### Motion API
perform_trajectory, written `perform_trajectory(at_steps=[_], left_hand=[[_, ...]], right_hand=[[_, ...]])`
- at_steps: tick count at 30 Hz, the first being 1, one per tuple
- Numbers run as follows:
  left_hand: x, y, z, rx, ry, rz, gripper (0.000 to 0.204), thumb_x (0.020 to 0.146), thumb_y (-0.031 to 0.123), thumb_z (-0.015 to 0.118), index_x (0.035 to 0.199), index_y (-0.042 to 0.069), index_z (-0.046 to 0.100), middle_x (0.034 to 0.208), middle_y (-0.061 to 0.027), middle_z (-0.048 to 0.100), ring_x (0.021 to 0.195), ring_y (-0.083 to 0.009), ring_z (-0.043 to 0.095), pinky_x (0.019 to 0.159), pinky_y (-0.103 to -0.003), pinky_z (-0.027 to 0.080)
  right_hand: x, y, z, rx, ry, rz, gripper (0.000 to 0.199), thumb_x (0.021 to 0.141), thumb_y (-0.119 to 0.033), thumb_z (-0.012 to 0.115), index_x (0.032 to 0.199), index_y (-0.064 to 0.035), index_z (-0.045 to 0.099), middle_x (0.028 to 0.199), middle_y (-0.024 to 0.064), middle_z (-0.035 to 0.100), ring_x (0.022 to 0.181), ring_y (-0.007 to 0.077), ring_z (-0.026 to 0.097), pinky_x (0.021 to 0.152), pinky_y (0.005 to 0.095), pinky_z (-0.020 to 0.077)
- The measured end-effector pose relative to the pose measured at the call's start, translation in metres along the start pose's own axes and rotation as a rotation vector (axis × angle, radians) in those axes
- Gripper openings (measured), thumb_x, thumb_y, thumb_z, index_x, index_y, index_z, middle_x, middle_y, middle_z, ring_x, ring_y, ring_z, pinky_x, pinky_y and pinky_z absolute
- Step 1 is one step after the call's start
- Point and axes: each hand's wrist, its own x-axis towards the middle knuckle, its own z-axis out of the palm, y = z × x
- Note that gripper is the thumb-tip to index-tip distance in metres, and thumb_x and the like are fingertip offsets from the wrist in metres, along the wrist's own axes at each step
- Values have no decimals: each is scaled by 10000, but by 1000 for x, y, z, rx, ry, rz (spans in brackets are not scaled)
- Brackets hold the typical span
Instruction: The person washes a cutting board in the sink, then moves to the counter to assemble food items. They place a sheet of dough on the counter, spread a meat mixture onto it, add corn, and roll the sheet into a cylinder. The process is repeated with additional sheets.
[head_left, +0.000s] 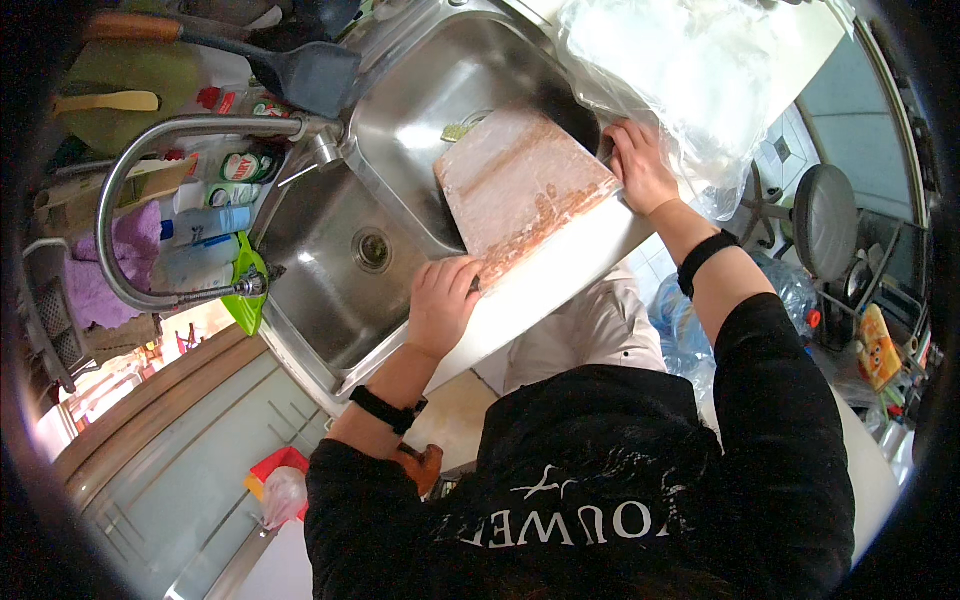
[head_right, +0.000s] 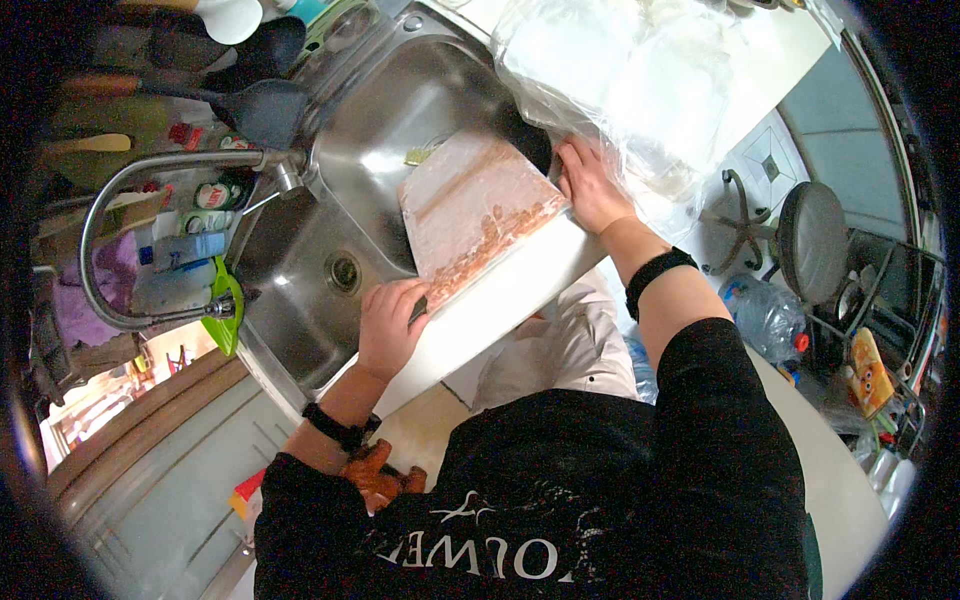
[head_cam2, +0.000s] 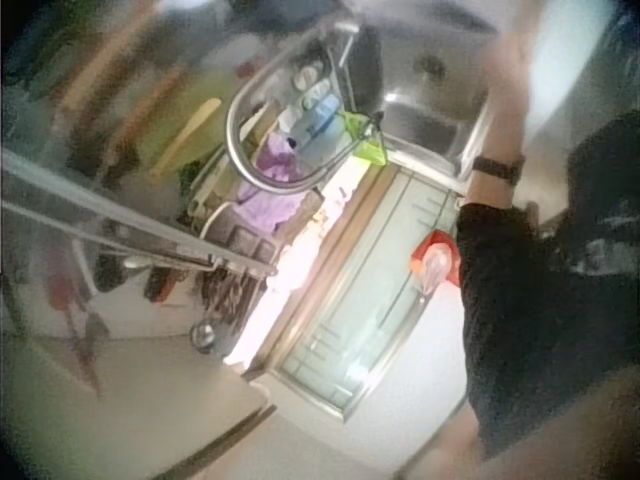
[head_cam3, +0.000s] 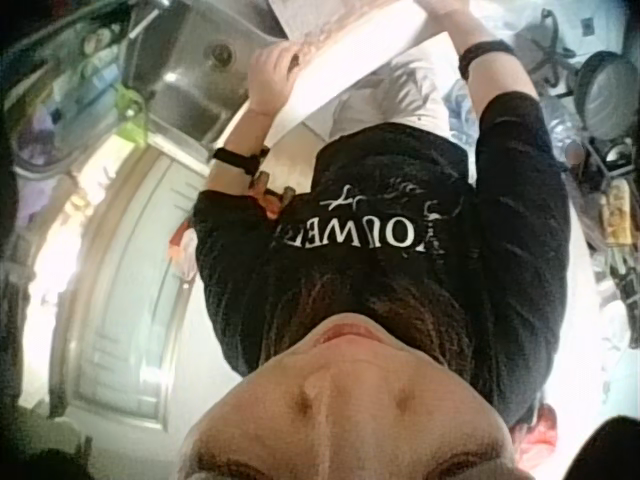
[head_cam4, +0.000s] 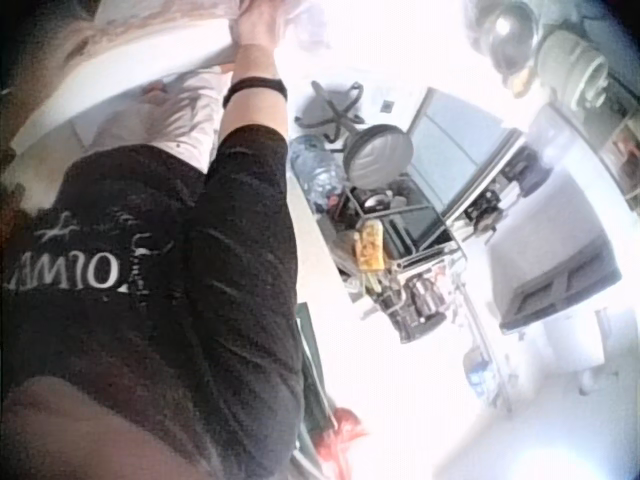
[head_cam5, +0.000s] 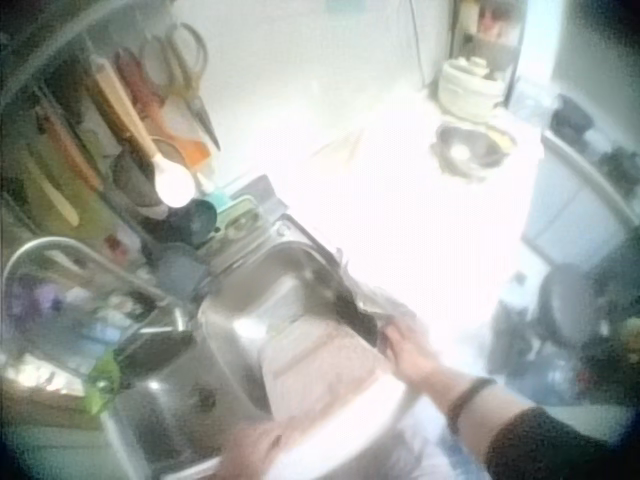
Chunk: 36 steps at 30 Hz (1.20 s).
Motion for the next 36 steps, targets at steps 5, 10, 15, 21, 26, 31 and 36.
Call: perform_trajectory(at_steps=[5,10,15,21,26,31,36], left_hand=[[2,-1,11,-12,41,-5,425,657,106,677,1061,33,563,1034,-87,574,961,-251,547,846,-378,396],[8,-4,18,6,92,67,413,615,87,699,1007,14,590,969,-108,600,904,-266,567,798,-386,414],[10,-5,17,36,17,87,400,637,104,679,1005,-23,589,941,-119,594,884,-256,565,790,-377,413],[7,0,19,-10,61,34,416,657,100,663,1044,-26,576,962,-128,586,895,-269,558,814,-389,403],[-2,10,11,120,43,-13,463,681,104,671,1124,42,549,982,-103,588,901,-263,558,813,-394,406],[-22,-7,-22,-52,156,-488,120,703,103,684,763,98,580,695,-52,557,700,-261,556,665,-355,388],[-8,-19,-33,158,197,-541,159,686,41,637,594,87,516,607,-44,541,654,-255,545,733,-366,375]], right_hand=[[1,0,0,40,3,-3,295,820,-54,489,1115,-62,482,1156,129,474,1136,326,424,962,386,375],[1,-2,-1,-14,-5,8,287,825,-62,491,1112,-63,478,1158,131,468,1135,327,420,957,382,379],[2,-1,-2,42,-32,13,297,825,-67,495,1121,-58,474,1166,138,456,1122,337,420,957,389,377],[-2,0,1,118,-58,62,318,815,-36,494,1132,-35,471,1168,172,447,1120,367,411,962,435,366],[-3,-1,5,246,-128,155,388,847,-33,464,1231,-52,416,1325,216,349,1267,405,311,1061,436,303],[-6,7,15,394,-80,39,403,844,-4,460,1240,8,390,1347,245,304,1281,395,303,1064,421,301],[-7,15,42,304,-75,166,446,875,-154,504,1310,-123,408,1347,170,413,1240,356,387,1024,409,341]])
